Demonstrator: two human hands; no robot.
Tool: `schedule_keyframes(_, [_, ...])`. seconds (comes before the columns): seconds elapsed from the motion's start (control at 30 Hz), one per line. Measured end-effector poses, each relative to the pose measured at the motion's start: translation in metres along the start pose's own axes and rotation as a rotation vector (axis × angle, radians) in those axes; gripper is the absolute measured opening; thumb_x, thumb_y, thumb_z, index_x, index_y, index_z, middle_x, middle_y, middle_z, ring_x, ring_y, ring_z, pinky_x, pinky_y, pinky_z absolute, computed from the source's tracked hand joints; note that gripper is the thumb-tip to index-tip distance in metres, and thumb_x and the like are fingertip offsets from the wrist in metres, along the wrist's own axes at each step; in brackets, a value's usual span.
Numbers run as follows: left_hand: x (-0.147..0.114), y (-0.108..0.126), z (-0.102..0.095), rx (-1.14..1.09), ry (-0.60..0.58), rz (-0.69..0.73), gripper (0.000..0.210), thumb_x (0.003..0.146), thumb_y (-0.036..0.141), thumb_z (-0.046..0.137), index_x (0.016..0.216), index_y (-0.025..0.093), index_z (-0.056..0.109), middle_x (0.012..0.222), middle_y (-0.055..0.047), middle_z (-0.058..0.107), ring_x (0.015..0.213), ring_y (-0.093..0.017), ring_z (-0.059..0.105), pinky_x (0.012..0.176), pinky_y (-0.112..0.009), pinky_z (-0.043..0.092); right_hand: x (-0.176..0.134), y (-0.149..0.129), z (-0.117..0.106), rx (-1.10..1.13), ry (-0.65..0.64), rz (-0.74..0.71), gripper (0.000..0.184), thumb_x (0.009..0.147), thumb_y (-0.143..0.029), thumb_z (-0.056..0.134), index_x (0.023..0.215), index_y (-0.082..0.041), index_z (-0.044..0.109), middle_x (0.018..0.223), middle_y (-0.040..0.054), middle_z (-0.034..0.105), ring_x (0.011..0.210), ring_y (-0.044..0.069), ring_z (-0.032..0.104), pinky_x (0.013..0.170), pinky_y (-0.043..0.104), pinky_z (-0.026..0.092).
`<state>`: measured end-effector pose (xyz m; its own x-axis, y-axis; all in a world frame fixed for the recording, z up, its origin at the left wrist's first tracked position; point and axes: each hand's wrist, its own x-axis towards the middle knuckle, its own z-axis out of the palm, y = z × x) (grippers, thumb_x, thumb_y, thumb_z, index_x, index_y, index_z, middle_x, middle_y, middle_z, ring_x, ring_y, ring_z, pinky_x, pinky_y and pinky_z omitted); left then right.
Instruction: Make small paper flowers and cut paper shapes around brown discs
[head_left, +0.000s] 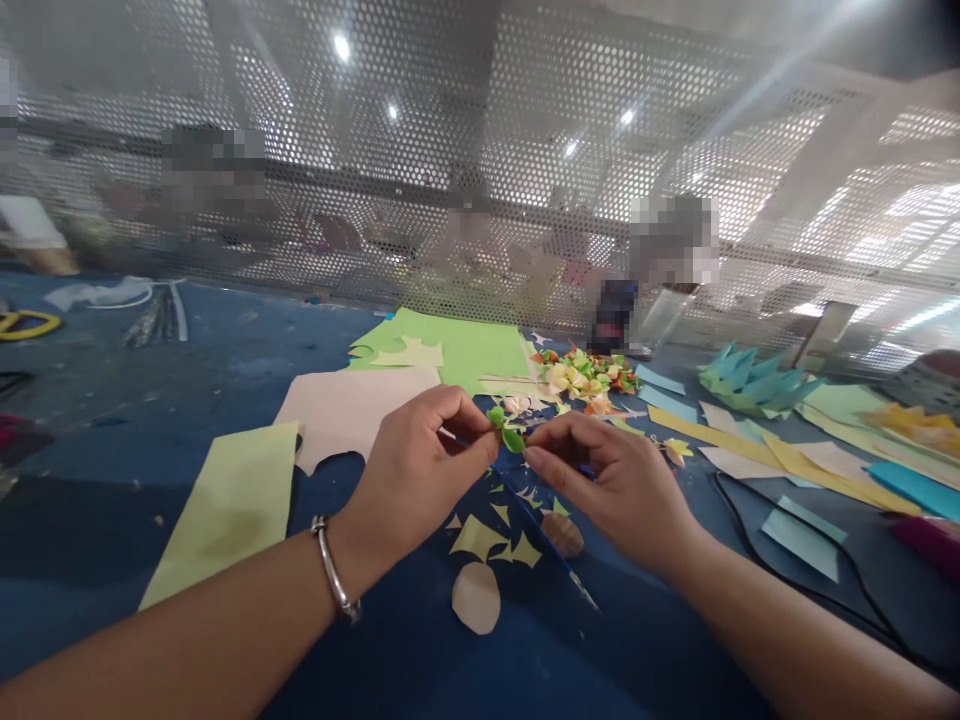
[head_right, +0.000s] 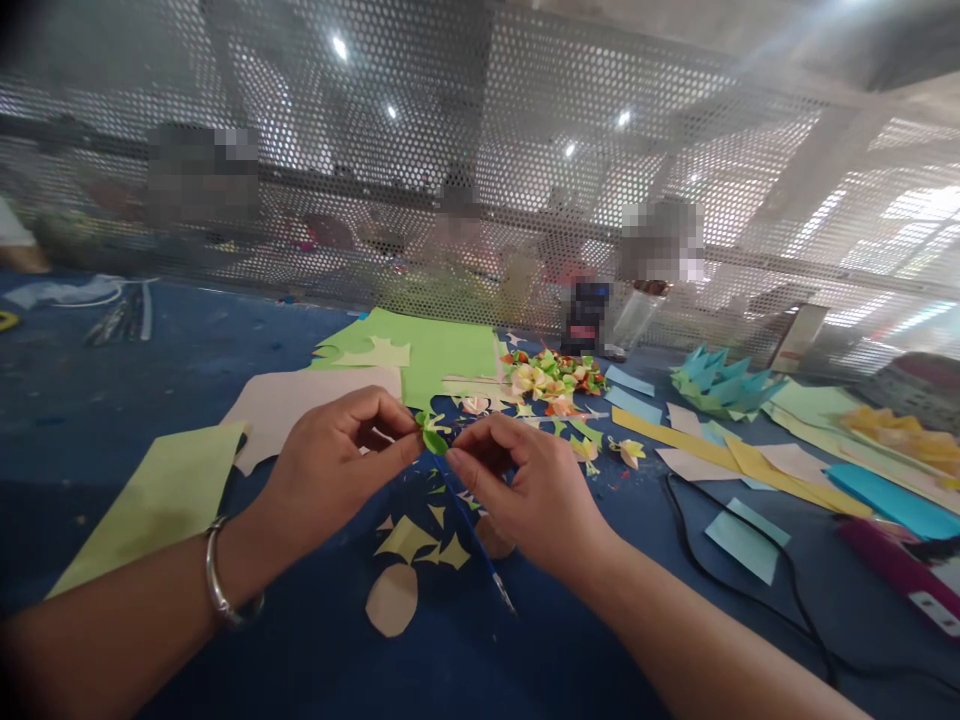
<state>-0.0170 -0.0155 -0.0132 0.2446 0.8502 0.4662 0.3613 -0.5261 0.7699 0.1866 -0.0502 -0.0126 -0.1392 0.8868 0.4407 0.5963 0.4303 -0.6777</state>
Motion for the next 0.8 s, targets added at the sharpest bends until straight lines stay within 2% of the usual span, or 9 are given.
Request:
schedule_keyframes(0.27, [-0.002, 0.005, 0.002, 0.061, -0.030, 0.086, 0.008, 0.083, 0.014, 0.067, 0.077, 0.019, 0.064, 0.077, 0.000, 0.068, 0.070, -0.012, 0.065, 0.062, -0.024, 0.051, -0.001, 0.001, 0.001, -0.028, -0.013, 0.002, 0.019, 0.092, -0.034, 0.065, 0.079, -0.021, 0.068, 0.063, -0.0023, 0.062, 0.059, 0.013, 0.056, 0.057, 0.025, 0.044])
schedule_keyframes(0.43, [-0.004, 0.009, -0.003, 0.078, -0.080, 0.075, 0.012, 0.085, 0.021, 0.069, 0.074, 0.019, 0.064, 0.077, 0.000, 0.066, 0.073, -0.014, 0.063, 0.062, -0.026, 0.048, 0.001, 0.005, 0.000, -0.069, -0.011, 0.003, 0.018, 0.092, -0.033, 0.065, 0.080, -0.021, 0.070, 0.064, -0.0020, 0.064, 0.058, 0.013, 0.056, 0.055, 0.025, 0.042])
schedule_keyframes(0.5, [-0.005, 0.011, -0.005, 0.073, -0.005, 0.104, 0.018, 0.088, 0.025, 0.068, 0.073, 0.019, 0.061, 0.077, 0.000, 0.064, 0.074, -0.014, 0.061, 0.063, -0.027, 0.047, 0.001, 0.006, -0.001, -0.069, -0.004, 0.007, 0.019, 0.092, -0.033, 0.065, 0.079, -0.021, 0.069, 0.063, -0.0021, 0.064, 0.058, 0.013, 0.055, 0.054, 0.024, 0.042])
schedule_keyframes(0.6, [-0.003, 0.009, -0.009, 0.016, 0.185, 0.104, 0.025, 0.095, 0.032, 0.063, 0.073, 0.021, 0.058, 0.071, 0.001, 0.058, 0.070, -0.014, 0.056, 0.064, -0.029, 0.045, 0.000, 0.007, -0.002, -0.077, -0.017, 0.020, 0.020, 0.092, -0.033, 0.064, 0.077, -0.021, 0.069, 0.062, -0.0016, 0.063, 0.057, 0.013, 0.055, 0.054, 0.025, 0.042])
schedule_keyframes(0.67, [0.004, 0.004, -0.014, -0.100, 0.286, 0.028, 0.031, 0.098, 0.034, 0.059, 0.070, 0.022, 0.055, 0.066, 0.002, 0.053, 0.065, -0.013, 0.052, 0.062, -0.030, 0.043, -0.001, 0.008, -0.001, -0.100, -0.019, 0.015, 0.019, 0.091, -0.032, 0.064, 0.078, -0.021, 0.070, 0.063, -0.0014, 0.064, 0.058, 0.013, 0.055, 0.053, 0.024, 0.042])
schedule_keyframes(0.73, [0.014, -0.002, -0.022, -0.308, 0.399, -0.061, 0.037, 0.100, 0.035, 0.054, 0.066, 0.022, 0.050, 0.065, 0.002, 0.051, 0.064, -0.013, 0.050, 0.064, -0.030, 0.045, -0.001, 0.008, 0.000, -0.115, -0.024, 0.007, 0.016, 0.091, -0.031, 0.065, 0.079, -0.022, 0.070, 0.064, -0.0015, 0.064, 0.058, 0.013, 0.055, 0.052, 0.024, 0.041])
schedule_keyframes(0.8, [0.025, -0.008, -0.033, -0.460, 0.489, -0.108, 0.044, 0.102, 0.044, 0.049, 0.063, 0.023, 0.046, 0.060, 0.002, 0.045, 0.059, -0.012, 0.046, 0.062, -0.031, 0.044, -0.002, 0.009, 0.001, -0.112, -0.047, 0.009, 0.015, 0.090, -0.030, 0.064, 0.079, -0.022, 0.070, 0.065, -0.0016, 0.064, 0.058, 0.013, 0.055, 0.052, 0.023, 0.041])
